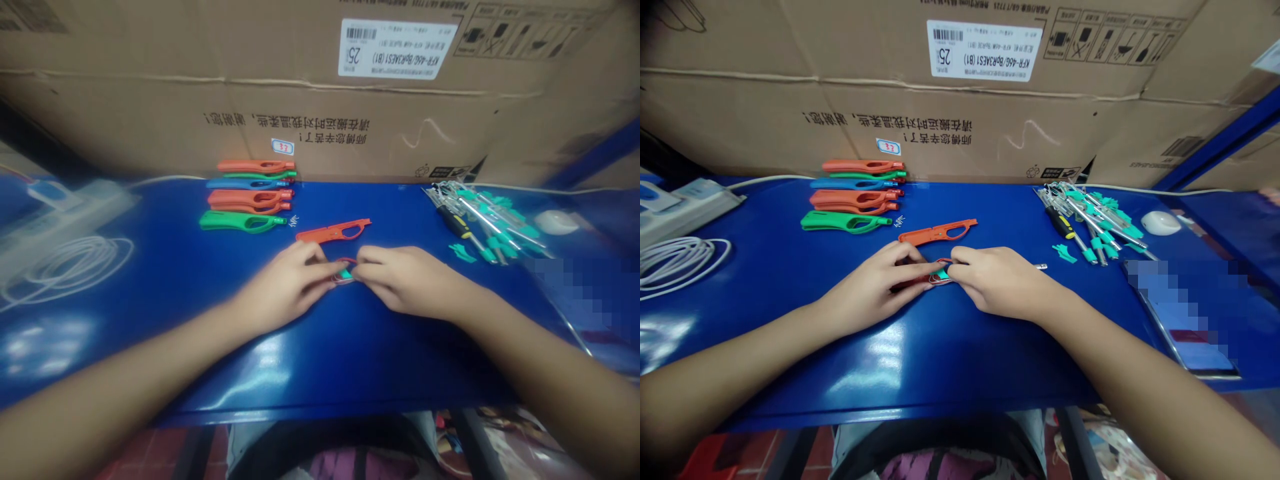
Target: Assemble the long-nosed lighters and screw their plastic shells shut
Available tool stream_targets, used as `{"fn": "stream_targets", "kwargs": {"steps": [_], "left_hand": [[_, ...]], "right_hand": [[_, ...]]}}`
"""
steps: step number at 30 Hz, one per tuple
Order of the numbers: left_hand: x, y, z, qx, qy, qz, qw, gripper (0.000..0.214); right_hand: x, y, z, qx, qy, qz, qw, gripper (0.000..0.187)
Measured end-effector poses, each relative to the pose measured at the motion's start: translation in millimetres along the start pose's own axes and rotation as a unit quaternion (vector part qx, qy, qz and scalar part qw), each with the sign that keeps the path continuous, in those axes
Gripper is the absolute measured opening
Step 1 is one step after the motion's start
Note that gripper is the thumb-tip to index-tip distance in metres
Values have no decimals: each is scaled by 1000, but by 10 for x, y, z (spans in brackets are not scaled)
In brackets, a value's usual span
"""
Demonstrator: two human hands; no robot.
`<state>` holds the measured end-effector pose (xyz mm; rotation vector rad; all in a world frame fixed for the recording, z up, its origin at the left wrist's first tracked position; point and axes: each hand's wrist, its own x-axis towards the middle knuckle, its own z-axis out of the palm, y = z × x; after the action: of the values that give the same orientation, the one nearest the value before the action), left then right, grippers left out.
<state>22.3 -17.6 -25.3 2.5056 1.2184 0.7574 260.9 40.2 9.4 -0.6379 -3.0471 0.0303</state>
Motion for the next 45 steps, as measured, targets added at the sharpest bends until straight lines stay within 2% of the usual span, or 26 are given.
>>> {"fn": "stream_targets", "kwargs": {"steps": [3, 9, 13, 20, 26, 30, 32, 39, 45], "left_hand": [[4, 13, -14, 34, -19, -1, 999, 32], [16, 16, -53, 64, -43, -16, 997, 35], [17, 23, -68, 63, -53, -14, 997, 38], [26, 45, -61, 46, -44, -11, 998, 35], [8, 19, -22, 0, -17, -12, 1000, 32], [5, 0, -7, -8, -18, -7, 1000, 31], [5, -5, -4, -5, -18, -5, 1000, 32], [6, 27, -32, -15, -17, -25, 999, 25], [21, 29, -35, -32, -18, -9, 999, 17]], "right_hand": [[-11, 6, 4, 12, 2, 5, 1000, 25], [-68, 59, -25, 60, 62, -12, 996, 22], [-54, 46, 3, 39, 41, -27, 998, 20], [6, 23, 47, 90, 24, 5, 996, 18], [23, 31, 43, 138, 41, 13, 989, 11], [8, 53, 56, 179, 65, 42, 981, 3], [-3, 72, 51, 192, 71, 58, 977, 4], [-41, 114, 3, 172, 66, 70, 980, 10], [-42, 119, -23, 137, 39, 75, 987, 3]]}}
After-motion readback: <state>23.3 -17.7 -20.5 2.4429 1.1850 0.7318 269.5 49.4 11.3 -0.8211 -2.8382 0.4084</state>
